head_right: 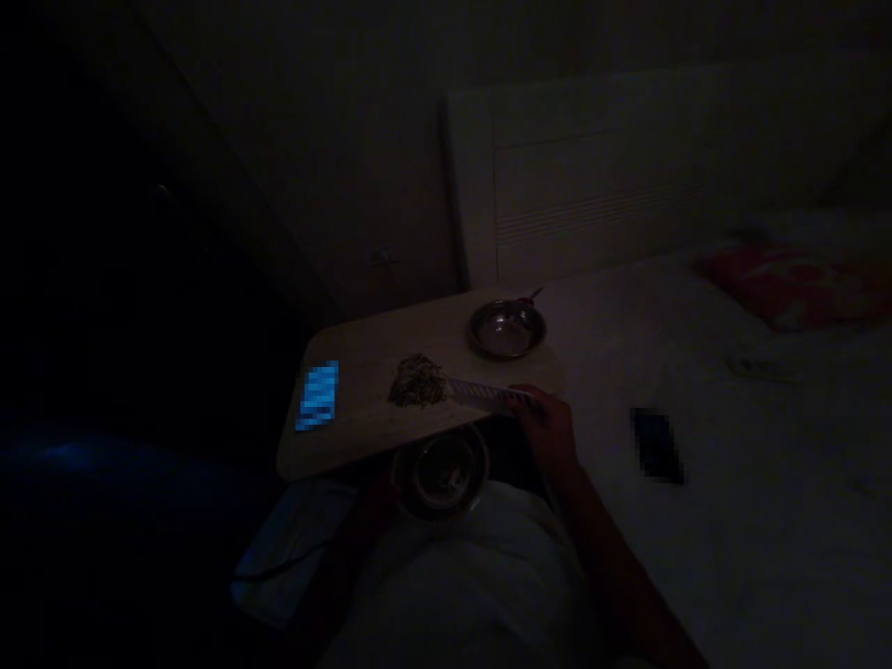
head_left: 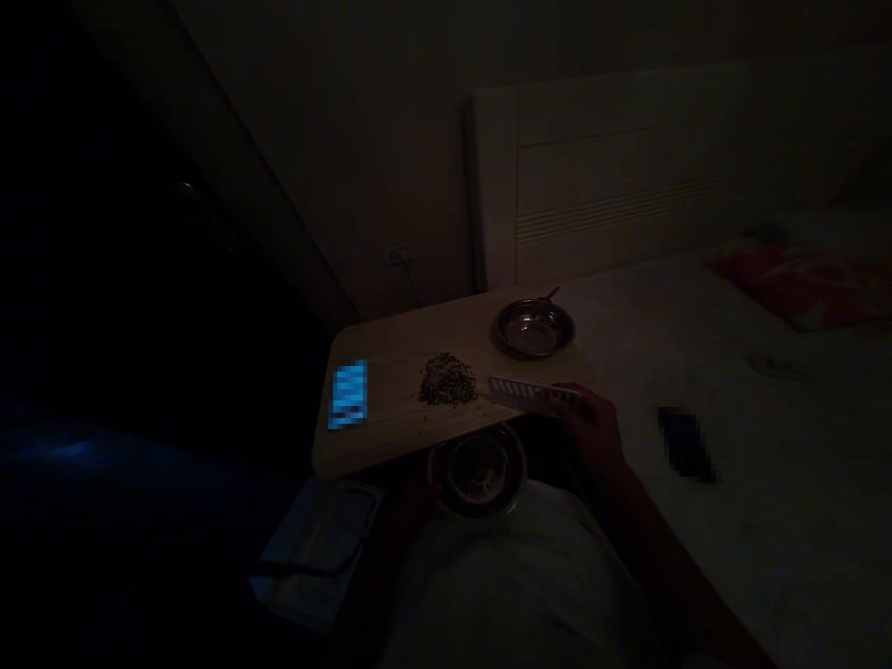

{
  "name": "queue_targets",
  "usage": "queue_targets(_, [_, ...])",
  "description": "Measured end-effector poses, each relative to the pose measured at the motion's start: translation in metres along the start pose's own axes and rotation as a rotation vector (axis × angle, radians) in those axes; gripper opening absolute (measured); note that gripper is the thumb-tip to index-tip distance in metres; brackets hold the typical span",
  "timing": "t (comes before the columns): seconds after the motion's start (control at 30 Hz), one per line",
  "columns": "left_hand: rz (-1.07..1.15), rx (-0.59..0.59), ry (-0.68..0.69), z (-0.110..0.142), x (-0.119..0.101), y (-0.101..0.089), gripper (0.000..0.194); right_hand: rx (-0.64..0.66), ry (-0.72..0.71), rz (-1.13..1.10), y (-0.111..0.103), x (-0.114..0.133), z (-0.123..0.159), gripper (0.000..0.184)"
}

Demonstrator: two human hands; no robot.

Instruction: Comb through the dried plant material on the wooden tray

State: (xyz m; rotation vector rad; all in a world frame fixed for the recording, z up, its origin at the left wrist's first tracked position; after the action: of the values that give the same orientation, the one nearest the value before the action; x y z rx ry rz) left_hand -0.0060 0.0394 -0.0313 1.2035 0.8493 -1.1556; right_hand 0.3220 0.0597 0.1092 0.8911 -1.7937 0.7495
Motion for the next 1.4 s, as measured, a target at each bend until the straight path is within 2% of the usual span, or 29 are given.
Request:
queue_targets(0.13, [0.031, 0.011, -0.042, 0.001, -0.001, 0.000, 0.069, -0.018, 0.029, -0.023, -0.002, 0.001, 0.001, 0.021])
queue_targets(0.3, [-0.066, -0.056, 0.012, 0.002, -0.009, 0.004, 0.065, -0.031, 0.061, -0.034, -0.002, -0.003, 0.000, 0.020])
queue_targets(0.47, [-0.045, -0.073, -0.024, 0.004, -0.012, 0.004, 0.065, 0.002, 0.072, -0.046, 0.002, -0.007, 0.003, 0.021])
queue_targets(0.63, [0.028, -0.032, -0.011, 0.003, -0.007, 0.005, 0.071, 0.014, 0.059, -0.030, 0.006, -0.010, 0.005, 0.022])
queue_targets(0.77, [0.047, -0.004, -0.039, 0.004, -0.008, 0.008, 0.067, 0.020, 0.063, -0.033, 0.006, -0.008, 0.005, 0.022])
queue_targets(0.9, [0.032, -0.031, 0.003, 0.004, -0.010, 0.008, 0.067, 0.037, 0.102, -0.061, 0.003, -0.007, 0.005, 0.019])
queue_targets(1.03, [0.066, -0.036, -0.060, 0.003, -0.010, 0.007, 0.073, -0.027, 0.109, -0.073, 0.005, -0.010, 0.004, 0.021])
queue_targets(1.13, [0.050, -0.062, -0.089, 0.002, -0.010, 0.007, 0.069, -0.051, 0.090, -0.053, 0.009, -0.012, 0.003, 0.024])
queue_targets(1.27, [0.019, -0.078, -0.054, 0.001, -0.008, 0.006, 0.065, -0.003, 0.073, -0.050, 0.012, -0.012, 0.002, 0.023])
queue_targets(1.4, [0.055, -0.066, -0.061, -0.001, -0.003, 0.004, 0.071, 0.050, 0.097, -0.072, 0.011, -0.010, 0.003, 0.020])
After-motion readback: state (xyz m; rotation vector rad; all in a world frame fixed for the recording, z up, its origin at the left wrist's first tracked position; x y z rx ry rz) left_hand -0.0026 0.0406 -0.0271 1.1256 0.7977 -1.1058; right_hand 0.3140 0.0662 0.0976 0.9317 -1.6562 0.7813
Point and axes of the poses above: each hand's wrist, its own z-axis away from the middle knuckle, its own y-axis out of the palm, x = y × z, the point moved 1 cm from there along -z, towards the middle knuckle, and after that the axes turned 14 degrees about -x, right-handed, at the moved point
